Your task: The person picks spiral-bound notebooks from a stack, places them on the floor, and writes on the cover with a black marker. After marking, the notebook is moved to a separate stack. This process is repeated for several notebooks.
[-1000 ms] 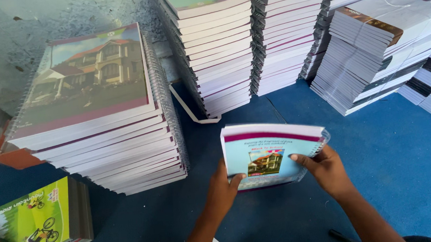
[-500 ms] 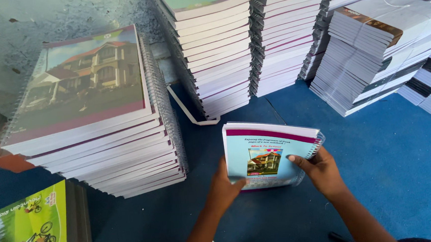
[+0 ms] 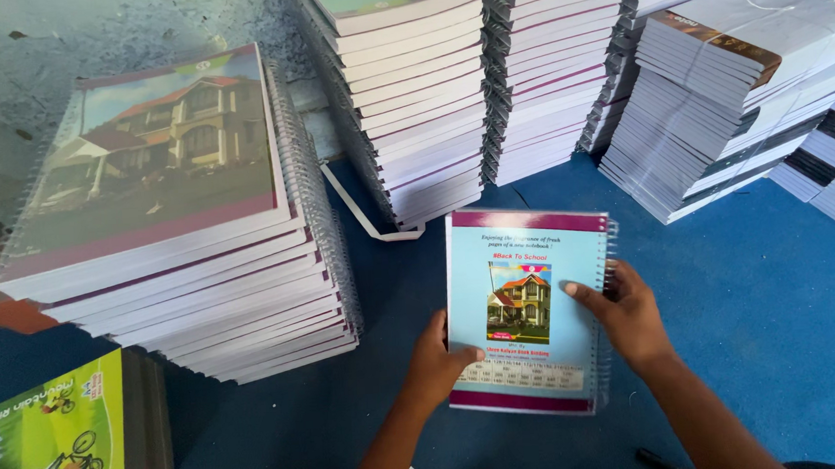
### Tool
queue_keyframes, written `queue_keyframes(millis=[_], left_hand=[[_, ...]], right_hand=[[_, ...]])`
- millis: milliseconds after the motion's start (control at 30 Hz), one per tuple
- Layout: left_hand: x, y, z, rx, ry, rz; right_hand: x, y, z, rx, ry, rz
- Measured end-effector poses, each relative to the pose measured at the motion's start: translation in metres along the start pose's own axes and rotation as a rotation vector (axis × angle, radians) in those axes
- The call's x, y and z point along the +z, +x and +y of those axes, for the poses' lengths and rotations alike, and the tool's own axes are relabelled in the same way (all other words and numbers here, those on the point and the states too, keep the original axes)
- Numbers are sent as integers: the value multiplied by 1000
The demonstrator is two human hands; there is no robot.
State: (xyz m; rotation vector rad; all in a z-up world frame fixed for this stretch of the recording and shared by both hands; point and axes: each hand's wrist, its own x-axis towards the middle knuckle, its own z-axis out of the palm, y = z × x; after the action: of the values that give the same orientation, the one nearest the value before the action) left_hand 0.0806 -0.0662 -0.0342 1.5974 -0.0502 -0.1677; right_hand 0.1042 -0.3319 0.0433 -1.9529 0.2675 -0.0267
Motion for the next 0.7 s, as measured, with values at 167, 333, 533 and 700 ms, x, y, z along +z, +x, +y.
queue_keyframes(millis=[167,333,533,700], left_hand=[[2,7,-14,-150,-53,-27],[9,26,-43,-189,-3,60],[12,43,-71,-174,63,99],[15,39,-73,-156,209,122]], right_hand=[[10,25,20,37,-40,-65],[23,63,59,77,-137,-99],[37,90,109,-19,-169,-152],[40,81,112,82,-387,-131]])
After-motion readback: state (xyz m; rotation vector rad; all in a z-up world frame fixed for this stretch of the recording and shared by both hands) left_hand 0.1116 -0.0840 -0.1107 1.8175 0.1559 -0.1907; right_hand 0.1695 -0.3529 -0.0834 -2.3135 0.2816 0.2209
